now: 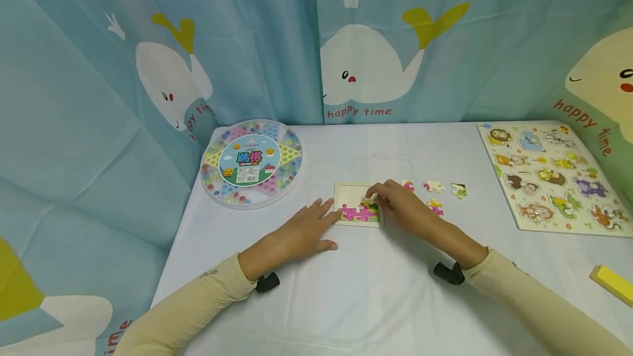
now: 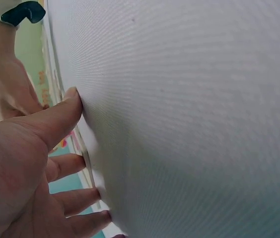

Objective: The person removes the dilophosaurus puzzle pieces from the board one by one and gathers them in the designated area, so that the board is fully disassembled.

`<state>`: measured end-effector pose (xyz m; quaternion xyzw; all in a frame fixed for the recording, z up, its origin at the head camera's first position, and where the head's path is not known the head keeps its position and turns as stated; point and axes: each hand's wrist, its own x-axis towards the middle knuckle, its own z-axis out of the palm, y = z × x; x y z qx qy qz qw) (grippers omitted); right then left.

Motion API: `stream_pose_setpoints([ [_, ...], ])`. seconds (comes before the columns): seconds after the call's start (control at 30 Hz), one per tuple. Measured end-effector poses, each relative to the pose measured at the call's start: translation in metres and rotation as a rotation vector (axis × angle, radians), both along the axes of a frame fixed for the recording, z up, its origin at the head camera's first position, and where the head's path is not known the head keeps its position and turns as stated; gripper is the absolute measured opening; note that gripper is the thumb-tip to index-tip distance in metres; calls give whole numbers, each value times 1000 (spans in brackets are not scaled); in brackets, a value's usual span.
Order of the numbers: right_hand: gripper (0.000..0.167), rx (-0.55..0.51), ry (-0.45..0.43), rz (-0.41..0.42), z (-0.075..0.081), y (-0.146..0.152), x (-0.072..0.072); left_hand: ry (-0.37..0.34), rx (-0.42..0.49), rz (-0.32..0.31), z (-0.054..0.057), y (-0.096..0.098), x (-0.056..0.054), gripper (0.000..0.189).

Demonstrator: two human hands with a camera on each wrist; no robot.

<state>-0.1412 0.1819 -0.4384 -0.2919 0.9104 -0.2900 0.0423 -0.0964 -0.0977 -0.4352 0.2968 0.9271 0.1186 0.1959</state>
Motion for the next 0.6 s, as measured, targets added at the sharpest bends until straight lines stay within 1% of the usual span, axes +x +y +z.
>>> stream_pose_setpoints([
  [0.17, 28, 12, 23, 1, 1, -2, 1, 0, 0, 0, 0, 0, 0, 78],
  [0.3, 27, 7, 10, -1, 0, 0, 0, 2, -3, -1, 0, 0, 0, 78],
  [0.6, 25, -82, -43, 22, -1, 3, -5, -1, 1, 3, 0, 1, 0, 78],
])
